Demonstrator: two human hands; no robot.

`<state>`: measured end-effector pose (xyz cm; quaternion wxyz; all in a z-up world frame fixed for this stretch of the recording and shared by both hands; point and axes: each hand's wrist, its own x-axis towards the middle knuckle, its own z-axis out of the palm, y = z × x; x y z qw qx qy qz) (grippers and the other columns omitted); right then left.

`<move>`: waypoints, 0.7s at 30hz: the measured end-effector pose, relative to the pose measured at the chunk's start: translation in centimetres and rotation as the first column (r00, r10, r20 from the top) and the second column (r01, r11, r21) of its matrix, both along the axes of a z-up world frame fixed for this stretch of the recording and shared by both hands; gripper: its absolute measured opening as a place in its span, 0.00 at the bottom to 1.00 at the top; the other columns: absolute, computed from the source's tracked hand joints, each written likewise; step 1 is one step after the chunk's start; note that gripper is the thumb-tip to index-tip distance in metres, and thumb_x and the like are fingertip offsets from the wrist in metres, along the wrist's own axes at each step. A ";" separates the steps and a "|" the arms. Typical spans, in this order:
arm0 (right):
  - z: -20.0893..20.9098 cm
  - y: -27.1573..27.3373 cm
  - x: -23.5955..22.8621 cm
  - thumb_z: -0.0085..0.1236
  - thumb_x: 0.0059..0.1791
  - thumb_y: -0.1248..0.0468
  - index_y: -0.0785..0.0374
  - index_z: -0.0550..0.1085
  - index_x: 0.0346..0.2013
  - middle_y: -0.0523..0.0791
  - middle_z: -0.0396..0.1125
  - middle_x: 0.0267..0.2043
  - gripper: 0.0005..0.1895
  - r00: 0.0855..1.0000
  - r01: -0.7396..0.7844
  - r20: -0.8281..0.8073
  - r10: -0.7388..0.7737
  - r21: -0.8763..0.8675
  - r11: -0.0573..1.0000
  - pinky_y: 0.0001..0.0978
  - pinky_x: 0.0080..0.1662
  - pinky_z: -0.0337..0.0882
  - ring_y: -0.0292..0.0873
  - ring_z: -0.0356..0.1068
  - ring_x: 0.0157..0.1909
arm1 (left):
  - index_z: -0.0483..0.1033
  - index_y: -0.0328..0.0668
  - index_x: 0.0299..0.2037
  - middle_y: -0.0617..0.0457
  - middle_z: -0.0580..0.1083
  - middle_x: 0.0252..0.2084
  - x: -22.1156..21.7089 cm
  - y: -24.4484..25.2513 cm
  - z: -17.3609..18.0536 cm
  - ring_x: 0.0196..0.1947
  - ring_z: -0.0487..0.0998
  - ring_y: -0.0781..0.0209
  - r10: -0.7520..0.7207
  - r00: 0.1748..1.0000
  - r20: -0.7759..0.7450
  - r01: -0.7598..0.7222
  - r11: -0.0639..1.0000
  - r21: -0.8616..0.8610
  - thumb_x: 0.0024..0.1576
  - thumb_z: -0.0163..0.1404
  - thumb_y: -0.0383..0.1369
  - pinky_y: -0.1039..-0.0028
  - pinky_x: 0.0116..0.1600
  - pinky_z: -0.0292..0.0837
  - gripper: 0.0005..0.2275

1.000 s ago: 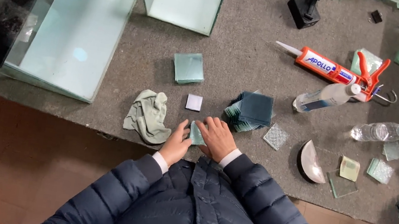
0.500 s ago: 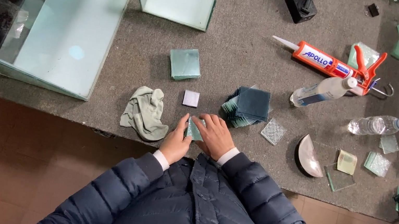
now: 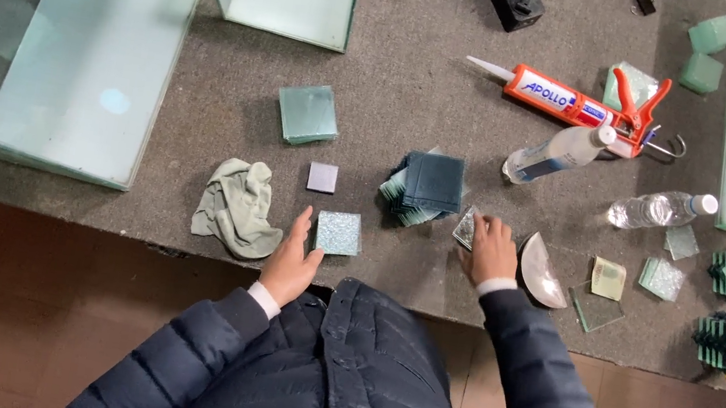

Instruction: Inspecting and organizing small glass pieces on a workbench and retrieving more from a storage box.

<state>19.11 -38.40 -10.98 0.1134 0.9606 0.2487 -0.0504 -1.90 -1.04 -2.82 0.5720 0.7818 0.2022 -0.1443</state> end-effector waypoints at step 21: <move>6.4 3.8 -6.3 0.78 0.41 0.52 0.57 0.66 0.74 0.54 0.64 0.64 0.50 0.935 0.072 -0.347 0.076 0.393 0.917 0.58 0.63 0.77 0.64 0.71 0.67 | 0.42 0.44 0.85 0.21 0.59 0.78 -0.8 -1.0 -2.2 0.79 0.60 0.26 0.172 0.985 0.022 -0.173 0.985 0.022 0.66 0.49 0.28 0.42 0.80 0.59 0.38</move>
